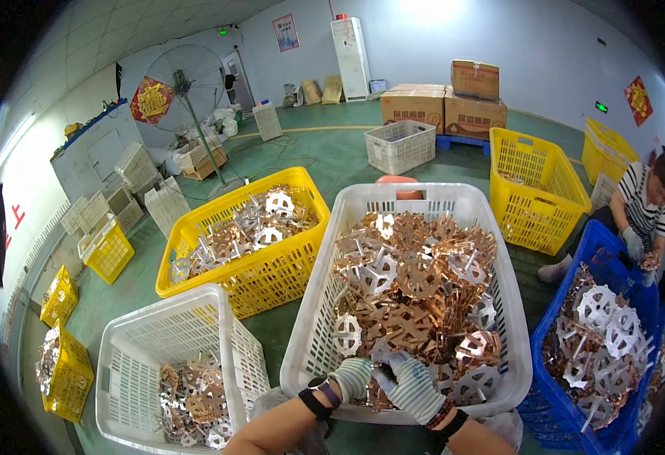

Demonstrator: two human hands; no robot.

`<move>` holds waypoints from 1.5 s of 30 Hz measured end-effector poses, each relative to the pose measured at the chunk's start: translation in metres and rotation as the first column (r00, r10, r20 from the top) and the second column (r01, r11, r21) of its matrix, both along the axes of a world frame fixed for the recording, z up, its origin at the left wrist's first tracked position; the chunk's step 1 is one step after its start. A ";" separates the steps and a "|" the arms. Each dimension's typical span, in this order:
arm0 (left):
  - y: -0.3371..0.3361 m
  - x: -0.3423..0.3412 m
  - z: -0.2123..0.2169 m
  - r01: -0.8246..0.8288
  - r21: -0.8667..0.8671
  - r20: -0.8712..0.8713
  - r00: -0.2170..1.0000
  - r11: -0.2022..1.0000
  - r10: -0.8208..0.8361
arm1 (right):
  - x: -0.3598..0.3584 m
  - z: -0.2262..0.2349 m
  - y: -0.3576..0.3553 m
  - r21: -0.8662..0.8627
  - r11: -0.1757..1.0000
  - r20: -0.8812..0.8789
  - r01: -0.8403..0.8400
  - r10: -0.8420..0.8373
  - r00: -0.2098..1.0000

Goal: Sorting copper-colored star-shaped metal components into various plastic crates.

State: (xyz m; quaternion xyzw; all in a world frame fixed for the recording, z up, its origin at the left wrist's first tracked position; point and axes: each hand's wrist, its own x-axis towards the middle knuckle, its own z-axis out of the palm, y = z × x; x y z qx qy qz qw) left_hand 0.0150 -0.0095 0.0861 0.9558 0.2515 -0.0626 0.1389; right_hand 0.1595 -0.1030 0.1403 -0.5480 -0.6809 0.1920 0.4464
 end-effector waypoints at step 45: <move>0.024 0.001 -0.039 -0.221 0.121 0.464 0.874 0.968 0.142 | 0.034 0.006 0.022 0.267 0.953 0.156 0.147 -0.193 0.969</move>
